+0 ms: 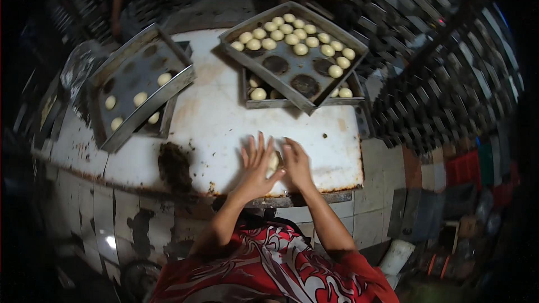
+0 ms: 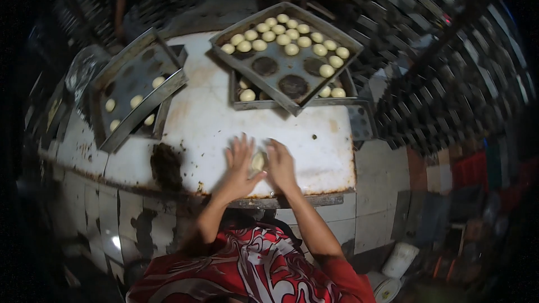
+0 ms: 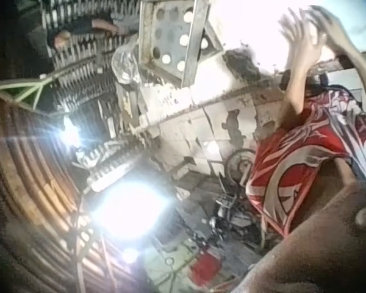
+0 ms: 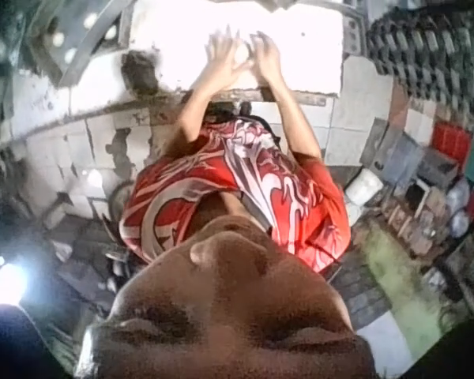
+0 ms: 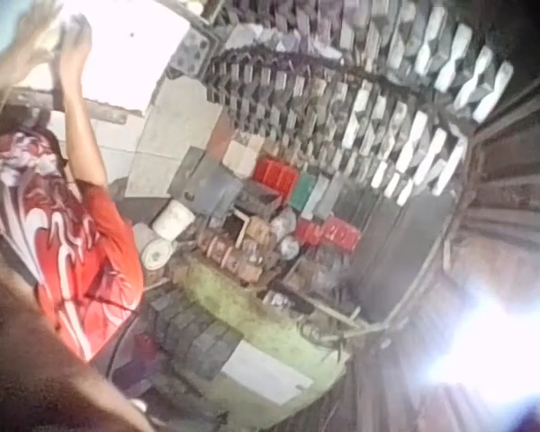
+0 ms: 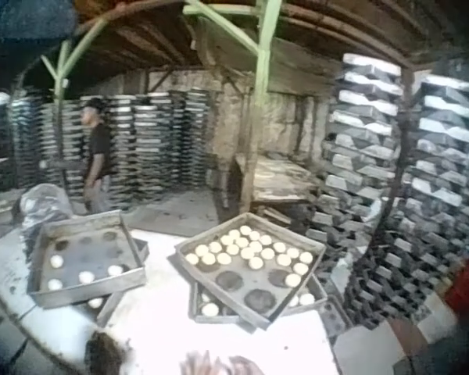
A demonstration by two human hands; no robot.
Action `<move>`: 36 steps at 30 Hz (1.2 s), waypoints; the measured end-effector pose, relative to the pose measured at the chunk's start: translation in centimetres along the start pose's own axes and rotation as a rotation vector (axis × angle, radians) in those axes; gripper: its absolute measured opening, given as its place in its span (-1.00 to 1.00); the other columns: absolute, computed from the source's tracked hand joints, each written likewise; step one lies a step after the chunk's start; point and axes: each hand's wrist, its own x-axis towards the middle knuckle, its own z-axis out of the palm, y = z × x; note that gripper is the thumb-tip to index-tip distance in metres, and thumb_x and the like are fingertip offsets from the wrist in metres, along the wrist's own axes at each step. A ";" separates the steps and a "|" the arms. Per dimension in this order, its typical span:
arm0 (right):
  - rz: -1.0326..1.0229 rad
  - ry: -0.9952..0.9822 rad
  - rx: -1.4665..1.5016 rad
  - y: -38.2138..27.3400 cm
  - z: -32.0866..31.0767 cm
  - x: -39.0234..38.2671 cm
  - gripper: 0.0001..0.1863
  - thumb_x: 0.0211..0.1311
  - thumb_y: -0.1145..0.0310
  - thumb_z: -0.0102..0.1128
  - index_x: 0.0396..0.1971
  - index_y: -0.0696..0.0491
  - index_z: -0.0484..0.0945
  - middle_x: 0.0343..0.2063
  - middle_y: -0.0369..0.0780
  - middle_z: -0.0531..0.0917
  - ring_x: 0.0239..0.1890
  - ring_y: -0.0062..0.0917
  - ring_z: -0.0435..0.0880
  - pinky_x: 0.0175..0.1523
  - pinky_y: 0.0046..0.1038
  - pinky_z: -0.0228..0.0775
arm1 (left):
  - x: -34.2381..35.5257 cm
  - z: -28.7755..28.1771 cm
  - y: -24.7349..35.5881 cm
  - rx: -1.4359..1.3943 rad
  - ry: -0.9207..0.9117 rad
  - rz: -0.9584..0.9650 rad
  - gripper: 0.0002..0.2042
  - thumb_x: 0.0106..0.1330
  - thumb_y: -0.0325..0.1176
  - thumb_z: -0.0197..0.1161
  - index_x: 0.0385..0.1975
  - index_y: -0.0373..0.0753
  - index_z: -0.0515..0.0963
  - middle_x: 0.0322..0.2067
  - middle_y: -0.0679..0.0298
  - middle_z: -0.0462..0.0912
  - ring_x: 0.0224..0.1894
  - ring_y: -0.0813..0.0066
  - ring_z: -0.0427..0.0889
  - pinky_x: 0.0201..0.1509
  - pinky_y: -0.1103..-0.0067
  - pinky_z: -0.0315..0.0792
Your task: The person is flattening dough balls, filling them with a dark paste using a spoon, sealing them, and arranging them on a tray.
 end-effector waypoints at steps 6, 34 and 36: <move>-0.890 -0.530 -0.550 2.0 -2.6 -2.3 -0.91 -0.02 0.47 0.16 -0.47 0.11 0.47 -0.34 -0.13 0.51 -0.24 -0.22 0.47 -0.18 -0.22 0.29 | -12.0 -11.0 -2.4 -0.381 0.412 -0.331 -0.39 0.09 -0.61 0.13 0.22 -0.29 0.17 0.25 0.06 0.20 0.32 0.21 0.15 0.32 0.42 0.07; -0.652 -0.833 -0.718 -20.2 47.9 20.3 -0.57 -0.01 0.11 0.20 -0.22 0.13 0.51 -0.22 -0.07 0.48 -0.06 -0.24 0.44 0.06 -0.33 0.29 | -23.5 -23.3 -24.7 -1.432 0.623 -0.414 -0.63 0.24 -0.33 0.09 -0.02 -0.45 0.37 -0.11 0.05 0.54 -0.01 0.27 0.51 0.15 0.42 0.28; -0.618 -0.897 -0.843 -15.7 50.9 21.0 -0.51 0.00 0.06 0.21 -0.16 0.12 0.50 -0.17 -0.07 0.48 -0.03 -0.22 0.43 0.09 -0.32 0.28 | -24.7 -23.1 -24.7 -1.351 0.804 -0.507 -0.62 0.23 -0.27 0.13 -0.09 -0.45 0.42 -0.15 0.08 0.56 -0.02 0.29 0.50 0.13 0.44 0.30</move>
